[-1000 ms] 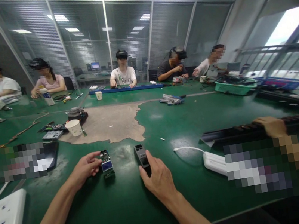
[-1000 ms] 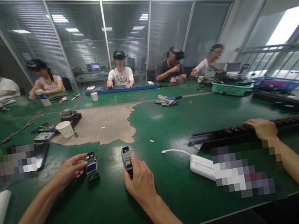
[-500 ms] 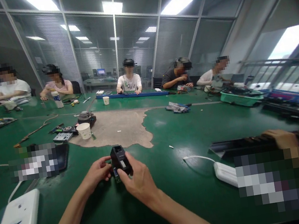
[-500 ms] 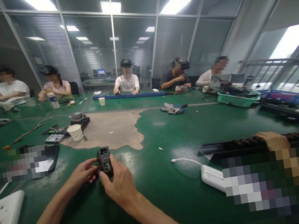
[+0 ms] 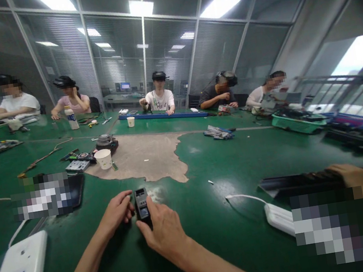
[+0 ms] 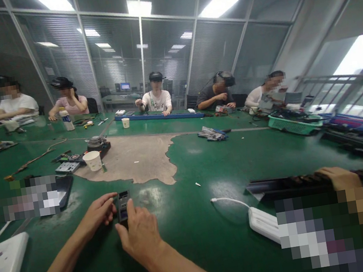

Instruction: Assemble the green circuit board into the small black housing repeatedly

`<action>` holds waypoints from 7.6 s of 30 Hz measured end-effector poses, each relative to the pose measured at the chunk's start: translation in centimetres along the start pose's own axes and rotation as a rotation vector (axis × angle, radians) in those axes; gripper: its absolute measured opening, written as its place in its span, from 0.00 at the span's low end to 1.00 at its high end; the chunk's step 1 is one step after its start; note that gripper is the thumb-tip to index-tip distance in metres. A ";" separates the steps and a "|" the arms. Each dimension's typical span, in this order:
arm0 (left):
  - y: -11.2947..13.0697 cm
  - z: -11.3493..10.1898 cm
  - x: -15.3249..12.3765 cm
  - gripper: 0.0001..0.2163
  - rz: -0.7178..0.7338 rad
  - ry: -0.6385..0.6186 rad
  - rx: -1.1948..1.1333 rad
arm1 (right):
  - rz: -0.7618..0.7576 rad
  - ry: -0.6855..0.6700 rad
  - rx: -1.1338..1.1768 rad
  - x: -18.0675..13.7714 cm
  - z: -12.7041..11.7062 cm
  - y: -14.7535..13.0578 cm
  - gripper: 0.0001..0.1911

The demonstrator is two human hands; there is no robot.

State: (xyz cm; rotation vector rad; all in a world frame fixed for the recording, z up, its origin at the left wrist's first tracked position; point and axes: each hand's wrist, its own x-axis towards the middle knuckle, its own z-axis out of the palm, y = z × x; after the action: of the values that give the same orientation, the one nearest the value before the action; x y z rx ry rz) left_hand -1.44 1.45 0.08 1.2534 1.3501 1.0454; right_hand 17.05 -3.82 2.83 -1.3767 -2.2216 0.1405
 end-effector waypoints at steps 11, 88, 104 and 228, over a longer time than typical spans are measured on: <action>1.7 -0.2 -0.1 0.31 -0.201 -0.162 -0.101 | -0.012 0.044 0.141 0.0 0.8 1.3 0.32; 1.6 -0.7 0.6 0.30 -0.167 -0.378 -0.177 | 0.083 0.213 0.270 -0.7 -3.7 2.2 0.29; 0.8 -1.4 0.5 0.31 -0.192 -0.395 -0.182 | 0.014 0.044 0.134 0.3 -0.1 0.3 0.31; 1.2 -0.4 0.0 0.29 -0.074 -0.284 0.013 | -0.007 -0.018 0.156 -0.7 0.6 0.8 0.37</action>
State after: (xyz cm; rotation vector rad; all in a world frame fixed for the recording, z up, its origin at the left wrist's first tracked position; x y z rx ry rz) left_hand -1.69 1.56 1.35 1.2970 1.1767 0.7748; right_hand 17.63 -3.93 1.82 -1.2875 -2.1798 0.3175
